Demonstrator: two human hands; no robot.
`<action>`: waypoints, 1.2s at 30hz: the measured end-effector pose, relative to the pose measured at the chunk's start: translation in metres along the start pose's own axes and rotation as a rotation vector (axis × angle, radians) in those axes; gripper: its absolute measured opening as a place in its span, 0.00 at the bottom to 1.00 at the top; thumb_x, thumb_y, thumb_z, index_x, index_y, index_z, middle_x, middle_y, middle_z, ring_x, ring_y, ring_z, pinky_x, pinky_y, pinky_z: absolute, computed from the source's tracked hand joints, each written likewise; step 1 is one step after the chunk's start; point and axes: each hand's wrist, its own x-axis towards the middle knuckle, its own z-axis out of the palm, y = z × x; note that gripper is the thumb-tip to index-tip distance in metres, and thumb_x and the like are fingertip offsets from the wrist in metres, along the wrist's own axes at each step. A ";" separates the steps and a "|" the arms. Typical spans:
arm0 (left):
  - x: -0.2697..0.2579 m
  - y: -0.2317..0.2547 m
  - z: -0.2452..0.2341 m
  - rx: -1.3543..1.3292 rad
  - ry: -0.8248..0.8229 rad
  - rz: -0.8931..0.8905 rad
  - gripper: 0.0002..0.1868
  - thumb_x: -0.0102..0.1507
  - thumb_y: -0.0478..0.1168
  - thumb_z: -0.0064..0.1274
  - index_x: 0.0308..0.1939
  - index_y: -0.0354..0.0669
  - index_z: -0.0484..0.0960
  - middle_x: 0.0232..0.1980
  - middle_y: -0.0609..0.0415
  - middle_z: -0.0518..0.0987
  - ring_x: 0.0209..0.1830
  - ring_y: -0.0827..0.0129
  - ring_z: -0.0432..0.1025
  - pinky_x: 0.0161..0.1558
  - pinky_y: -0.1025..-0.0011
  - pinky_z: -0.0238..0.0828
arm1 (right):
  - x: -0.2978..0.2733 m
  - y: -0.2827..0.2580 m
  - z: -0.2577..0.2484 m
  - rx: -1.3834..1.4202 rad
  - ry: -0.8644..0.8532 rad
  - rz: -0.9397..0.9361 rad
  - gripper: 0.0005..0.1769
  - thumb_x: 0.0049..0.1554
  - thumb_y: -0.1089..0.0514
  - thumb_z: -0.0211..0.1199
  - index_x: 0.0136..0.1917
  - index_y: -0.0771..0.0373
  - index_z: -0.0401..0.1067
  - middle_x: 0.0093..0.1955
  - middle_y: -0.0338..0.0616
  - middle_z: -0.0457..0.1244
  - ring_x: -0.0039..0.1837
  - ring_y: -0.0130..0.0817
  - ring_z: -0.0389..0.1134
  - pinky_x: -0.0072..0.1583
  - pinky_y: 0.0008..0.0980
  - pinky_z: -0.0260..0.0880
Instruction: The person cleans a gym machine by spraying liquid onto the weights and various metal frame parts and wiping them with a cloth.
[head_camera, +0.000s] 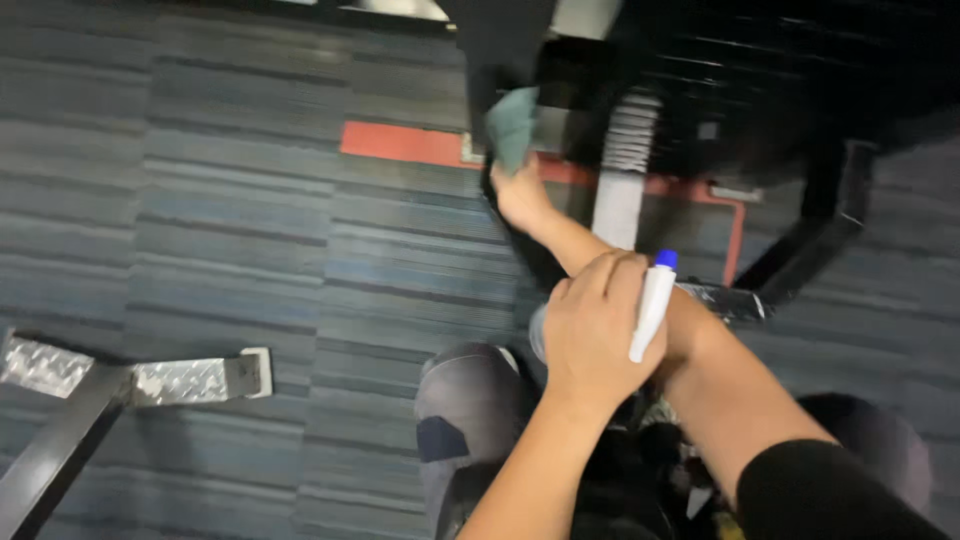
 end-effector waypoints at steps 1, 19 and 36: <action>0.003 0.004 -0.005 -0.018 -0.003 0.013 0.18 0.56 0.50 0.52 0.46 0.49 0.80 0.42 0.58 0.78 0.40 0.63 0.79 0.37 0.64 0.71 | -0.023 -0.002 -0.022 0.341 -0.077 0.043 0.32 0.54 0.64 0.54 0.72 0.70 0.63 0.61 0.59 0.60 0.57 0.57 0.67 0.67 0.58 0.60; 0.014 0.012 -0.020 -0.144 -0.046 -0.019 0.08 0.63 0.38 0.56 0.44 0.39 0.80 0.44 0.50 0.80 0.37 0.51 0.79 0.38 0.62 0.74 | -0.245 0.234 -0.085 -0.074 -0.402 -0.245 0.16 0.57 0.54 0.53 0.40 0.56 0.82 0.36 0.38 0.69 0.45 0.37 0.74 0.49 0.36 0.74; 0.013 0.015 -0.022 -0.181 -0.114 0.003 0.06 0.66 0.37 0.55 0.44 0.40 0.80 0.45 0.52 0.80 0.40 0.57 0.79 0.41 0.64 0.76 | -0.296 0.258 -0.110 0.352 0.055 -0.521 0.29 0.48 0.66 0.53 0.63 0.69 0.76 0.64 0.58 0.65 0.64 0.55 0.66 0.69 0.48 0.64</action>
